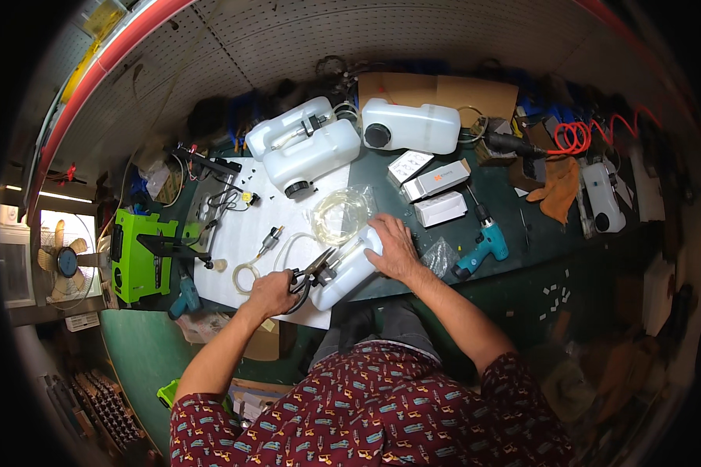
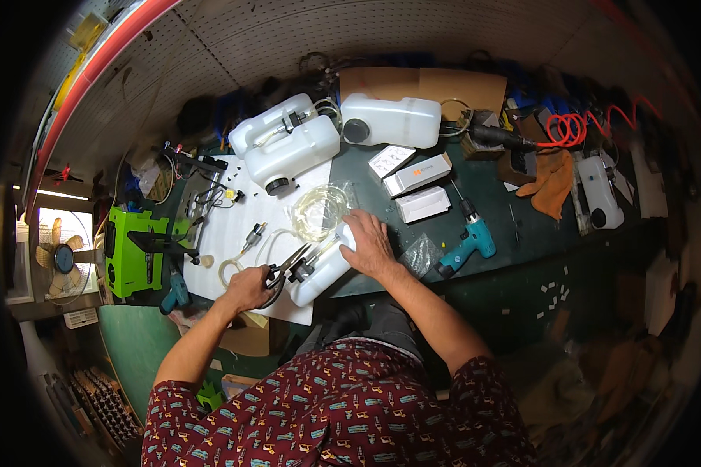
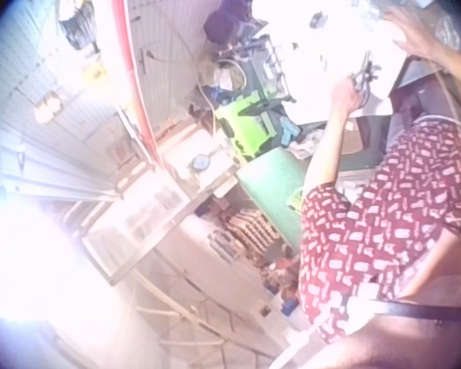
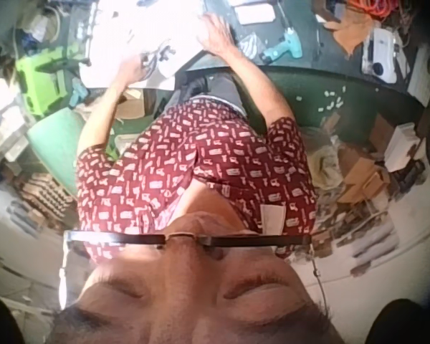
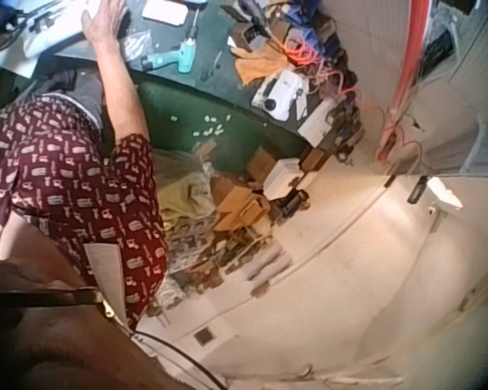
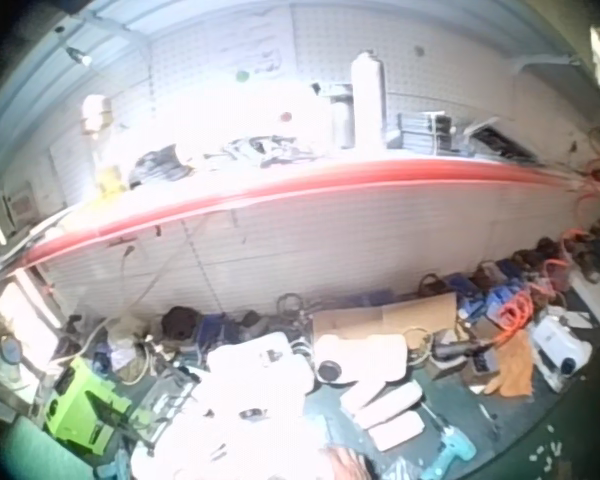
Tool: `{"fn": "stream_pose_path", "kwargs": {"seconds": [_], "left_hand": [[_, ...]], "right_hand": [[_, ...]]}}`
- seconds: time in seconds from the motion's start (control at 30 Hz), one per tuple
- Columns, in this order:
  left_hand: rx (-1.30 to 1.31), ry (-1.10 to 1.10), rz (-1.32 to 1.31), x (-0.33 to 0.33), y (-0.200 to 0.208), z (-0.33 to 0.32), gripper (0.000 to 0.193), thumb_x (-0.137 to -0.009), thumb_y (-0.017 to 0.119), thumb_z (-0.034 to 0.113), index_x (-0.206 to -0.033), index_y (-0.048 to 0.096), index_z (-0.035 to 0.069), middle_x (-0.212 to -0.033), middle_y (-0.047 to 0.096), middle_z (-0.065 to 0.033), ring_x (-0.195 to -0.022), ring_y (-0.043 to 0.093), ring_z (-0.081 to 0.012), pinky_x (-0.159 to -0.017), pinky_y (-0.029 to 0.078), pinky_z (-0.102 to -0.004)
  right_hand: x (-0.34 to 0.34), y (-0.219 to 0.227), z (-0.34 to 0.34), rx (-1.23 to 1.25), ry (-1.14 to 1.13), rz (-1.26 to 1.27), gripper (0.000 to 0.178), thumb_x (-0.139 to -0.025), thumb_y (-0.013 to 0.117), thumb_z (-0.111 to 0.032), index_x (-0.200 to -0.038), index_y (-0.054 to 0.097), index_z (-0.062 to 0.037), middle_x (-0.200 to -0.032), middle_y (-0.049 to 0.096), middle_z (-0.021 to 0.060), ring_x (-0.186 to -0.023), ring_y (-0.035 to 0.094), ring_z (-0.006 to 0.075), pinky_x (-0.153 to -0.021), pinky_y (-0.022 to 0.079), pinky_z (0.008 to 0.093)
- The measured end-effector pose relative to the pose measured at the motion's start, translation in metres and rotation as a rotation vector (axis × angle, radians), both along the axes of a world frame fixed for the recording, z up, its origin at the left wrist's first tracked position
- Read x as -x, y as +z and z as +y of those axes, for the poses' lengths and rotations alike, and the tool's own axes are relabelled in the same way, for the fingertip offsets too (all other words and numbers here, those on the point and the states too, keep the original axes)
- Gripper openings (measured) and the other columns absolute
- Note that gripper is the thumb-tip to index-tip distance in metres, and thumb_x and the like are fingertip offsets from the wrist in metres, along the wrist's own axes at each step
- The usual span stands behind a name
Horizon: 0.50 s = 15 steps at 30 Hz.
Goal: The person assembles white plastic containers at a cluttered workbench. They insert a metal nozzle into a container, cut a plastic bag with scissors, and use a screwdriver to tighten a component on the container.
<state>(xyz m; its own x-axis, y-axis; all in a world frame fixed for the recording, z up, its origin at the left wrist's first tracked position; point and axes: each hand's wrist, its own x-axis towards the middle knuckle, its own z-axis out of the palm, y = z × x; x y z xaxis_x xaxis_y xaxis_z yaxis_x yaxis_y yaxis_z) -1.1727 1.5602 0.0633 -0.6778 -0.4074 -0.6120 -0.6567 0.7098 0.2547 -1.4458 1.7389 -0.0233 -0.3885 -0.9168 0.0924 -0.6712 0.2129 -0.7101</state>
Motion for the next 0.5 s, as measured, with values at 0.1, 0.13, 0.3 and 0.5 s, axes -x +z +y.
{"fn": "stream_pose_path", "kwargs": {"seconds": [0.1,0.13,0.3,0.5], "left_hand": [[-0.154,0.242,0.047,-0.024,-0.008,0.012,0.037,-0.089,0.073,0.032,-0.104,0.07,-0.001,-0.094,0.074,-0.0242,-0.093,0.073,-0.0414,-0.082,0.056,-0.0487],[-0.177,0.287,0.056,-0.032,-0.01,0.016,0.037,-0.089,0.073,0.033,-0.104,0.07,-0.001,-0.094,0.074,-0.0239,-0.093,0.073,-0.0412,-0.082,0.056,-0.0482],[-0.217,0.467,0.104,-0.059,-0.017,0.029,0.037,-0.091,0.072,0.034,-0.103,0.069,-0.002,-0.09,0.073,-0.0232,-0.088,0.072,-0.0397,-0.08,0.055,-0.0462],[-0.199,0.552,0.117,-0.077,-0.014,0.036,0.037,-0.092,0.073,0.034,-0.1,0.068,-0.001,-0.086,0.071,-0.023,-0.084,0.071,-0.0392,-0.078,0.054,-0.0457]], "right_hand": [[-0.002,-0.008,-0.006,-0.029,0.029,-0.019,0.066,-0.081,0.077,-0.021,-0.142,0.056,-0.0068,-0.148,0.05,0.0179,-0.135,0.047,0.0393,-0.111,0.039,0.0514],[-0.003,-0.011,-0.007,-0.033,0.03,-0.03,0.066,-0.082,0.077,-0.021,-0.143,0.057,-0.0072,-0.149,0.05,0.0178,-0.136,0.047,0.0393,-0.111,0.039,0.0513],[-0.007,-0.019,-0.009,-0.038,0.023,-0.043,0.064,-0.083,0.077,-0.022,-0.142,0.058,-0.009,-0.15,0.05,0.0171,-0.135,0.047,0.0392,-0.111,0.04,0.0516],[-0.009,-0.022,-0.012,-0.051,0.01,-0.014,0.064,-0.083,0.077,-0.022,-0.143,0.058,-0.009,-0.149,0.052,0.017,-0.135,0.048,0.0392,-0.112,0.04,0.0516]]}}
